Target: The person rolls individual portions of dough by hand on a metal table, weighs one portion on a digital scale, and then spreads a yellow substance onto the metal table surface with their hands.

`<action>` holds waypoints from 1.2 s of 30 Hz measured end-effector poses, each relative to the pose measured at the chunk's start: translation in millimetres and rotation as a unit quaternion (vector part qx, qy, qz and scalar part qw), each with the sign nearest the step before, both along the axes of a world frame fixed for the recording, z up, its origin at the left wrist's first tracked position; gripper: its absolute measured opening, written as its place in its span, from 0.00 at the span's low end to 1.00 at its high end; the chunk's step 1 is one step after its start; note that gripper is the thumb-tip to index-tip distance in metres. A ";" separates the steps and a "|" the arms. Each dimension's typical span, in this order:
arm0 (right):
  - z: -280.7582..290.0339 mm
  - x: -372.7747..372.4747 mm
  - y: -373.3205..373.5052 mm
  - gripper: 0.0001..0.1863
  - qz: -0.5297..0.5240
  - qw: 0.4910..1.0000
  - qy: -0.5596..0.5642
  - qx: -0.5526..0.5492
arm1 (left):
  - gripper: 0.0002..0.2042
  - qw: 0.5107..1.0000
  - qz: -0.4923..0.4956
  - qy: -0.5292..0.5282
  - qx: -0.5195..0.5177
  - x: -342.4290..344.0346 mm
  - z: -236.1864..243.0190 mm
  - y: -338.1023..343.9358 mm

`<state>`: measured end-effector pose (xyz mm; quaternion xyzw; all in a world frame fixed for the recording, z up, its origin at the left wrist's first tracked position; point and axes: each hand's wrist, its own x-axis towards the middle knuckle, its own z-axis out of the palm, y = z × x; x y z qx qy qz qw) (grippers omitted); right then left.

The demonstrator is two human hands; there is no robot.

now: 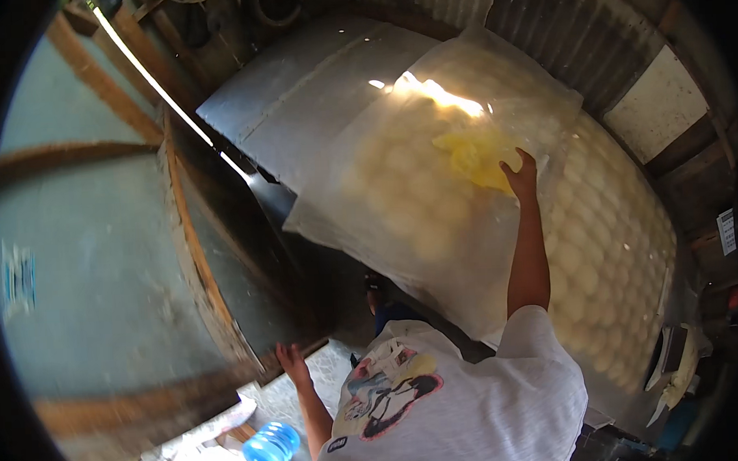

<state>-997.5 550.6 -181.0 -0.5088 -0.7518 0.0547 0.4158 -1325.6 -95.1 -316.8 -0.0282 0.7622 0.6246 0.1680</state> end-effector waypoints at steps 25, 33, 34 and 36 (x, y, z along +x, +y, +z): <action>263.2 -87.3 20.7 0.04 -0.048 0.984 0.140 0.099 | 0.14 0.938 -0.090 -0.253 -0.221 -233.9 -64.5 105.6; 305.4 -249.5 39.4 0.06 -0.062 0.989 0.122 0.060 | 0.08 0.849 -0.305 -0.313 -0.299 -385.0 -110.0 135.5; 307.1 -271.6 40.8 0.06 -0.053 0.990 0.124 0.034 | 0.08 0.818 -0.384 -0.279 -0.325 -408.1 -120.7 135.8; 311.7 -309.4 46.7 0.06 -0.039 0.990 0.132 0.013 | 0.08 0.636 -0.690 0.054 -0.340 -464.4 -147.1 140.6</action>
